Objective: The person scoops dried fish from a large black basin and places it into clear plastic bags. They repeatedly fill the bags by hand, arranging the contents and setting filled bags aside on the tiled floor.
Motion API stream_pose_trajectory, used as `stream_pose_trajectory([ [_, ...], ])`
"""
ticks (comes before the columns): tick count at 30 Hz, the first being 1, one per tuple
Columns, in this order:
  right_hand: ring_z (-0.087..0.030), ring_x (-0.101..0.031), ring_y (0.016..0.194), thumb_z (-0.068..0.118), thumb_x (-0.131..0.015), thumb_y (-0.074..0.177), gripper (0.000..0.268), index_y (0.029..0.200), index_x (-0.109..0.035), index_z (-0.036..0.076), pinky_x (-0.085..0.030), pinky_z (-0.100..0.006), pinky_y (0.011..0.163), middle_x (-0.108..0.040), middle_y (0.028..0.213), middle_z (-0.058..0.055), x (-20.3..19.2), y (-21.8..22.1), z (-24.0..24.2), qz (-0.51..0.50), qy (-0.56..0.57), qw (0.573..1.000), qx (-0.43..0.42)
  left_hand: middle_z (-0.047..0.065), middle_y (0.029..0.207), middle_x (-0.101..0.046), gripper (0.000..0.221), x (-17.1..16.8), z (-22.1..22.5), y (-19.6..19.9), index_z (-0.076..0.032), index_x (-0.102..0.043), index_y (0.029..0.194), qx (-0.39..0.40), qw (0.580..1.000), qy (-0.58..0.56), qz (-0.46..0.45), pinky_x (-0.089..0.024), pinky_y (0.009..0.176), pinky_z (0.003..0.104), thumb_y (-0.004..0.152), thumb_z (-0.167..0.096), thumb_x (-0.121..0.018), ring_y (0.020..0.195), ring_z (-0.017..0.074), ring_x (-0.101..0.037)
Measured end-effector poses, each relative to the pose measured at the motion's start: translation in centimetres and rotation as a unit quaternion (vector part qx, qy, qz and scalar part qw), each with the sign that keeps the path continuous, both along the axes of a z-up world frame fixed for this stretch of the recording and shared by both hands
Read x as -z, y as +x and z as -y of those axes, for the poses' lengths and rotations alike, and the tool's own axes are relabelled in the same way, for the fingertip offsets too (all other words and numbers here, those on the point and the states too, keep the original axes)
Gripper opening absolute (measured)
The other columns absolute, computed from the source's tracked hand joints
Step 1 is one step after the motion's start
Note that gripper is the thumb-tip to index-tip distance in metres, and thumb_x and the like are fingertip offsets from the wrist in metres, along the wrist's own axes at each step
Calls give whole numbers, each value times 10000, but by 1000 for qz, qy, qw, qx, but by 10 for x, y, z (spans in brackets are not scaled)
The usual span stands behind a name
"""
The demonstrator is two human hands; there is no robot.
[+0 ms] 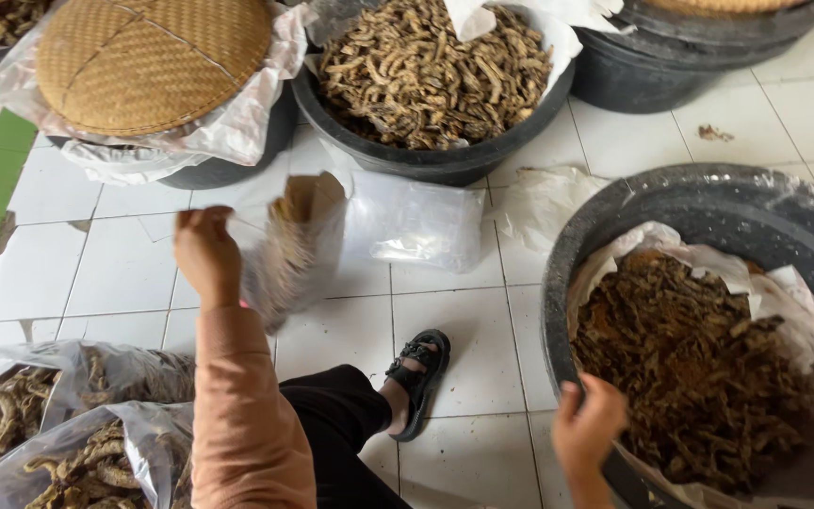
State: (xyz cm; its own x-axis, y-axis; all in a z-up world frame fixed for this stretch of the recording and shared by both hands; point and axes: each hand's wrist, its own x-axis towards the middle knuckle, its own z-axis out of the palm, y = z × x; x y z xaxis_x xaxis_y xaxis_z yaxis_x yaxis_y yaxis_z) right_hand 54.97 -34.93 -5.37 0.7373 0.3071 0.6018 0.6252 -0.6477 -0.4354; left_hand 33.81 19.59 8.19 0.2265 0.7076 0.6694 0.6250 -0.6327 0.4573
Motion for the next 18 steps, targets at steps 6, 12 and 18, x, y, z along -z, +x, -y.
stream_pose_trajectory([
  [6, -349, -611, 932, 29, -656, 894, 84, 974, -630, 37, -485, -454, 824, -647, 966, -122, 10, 16, -188, -71, 62, 956, -277, 152, 996, -641, 164, -17, 40, -54, -102, -790, 1024, -87, 986, -25, 137, -521, 705, 403, 950, 23, -716, 820, 302, -650],
  [12, -357, -589, 1019, 45, -656, 852, 277, 1128, -633, 55, -465, -479, 841, -607, 1166, -152, 60, 51, -410, -5, -125, 909, -396, 89, 1000, -633, 142, -17, 89, -56, -82, -778, 1041, -168, 979, -11, 111, -535, 718, 338, 984, 26, -706, 835, 232, -652],
  [18, -321, -604, 1036, -6, -536, 909, 453, 1353, -583, 65, -465, -443, 916, -628, 1172, -145, 120, 59, -578, -25, -210, 883, -418, 86, 965, -618, 101, -37, 96, -35, -59, -752, 1021, -177, 976, -49, 118, -502, 681, 326, 993, 22, -698, 821, 214, -613],
])
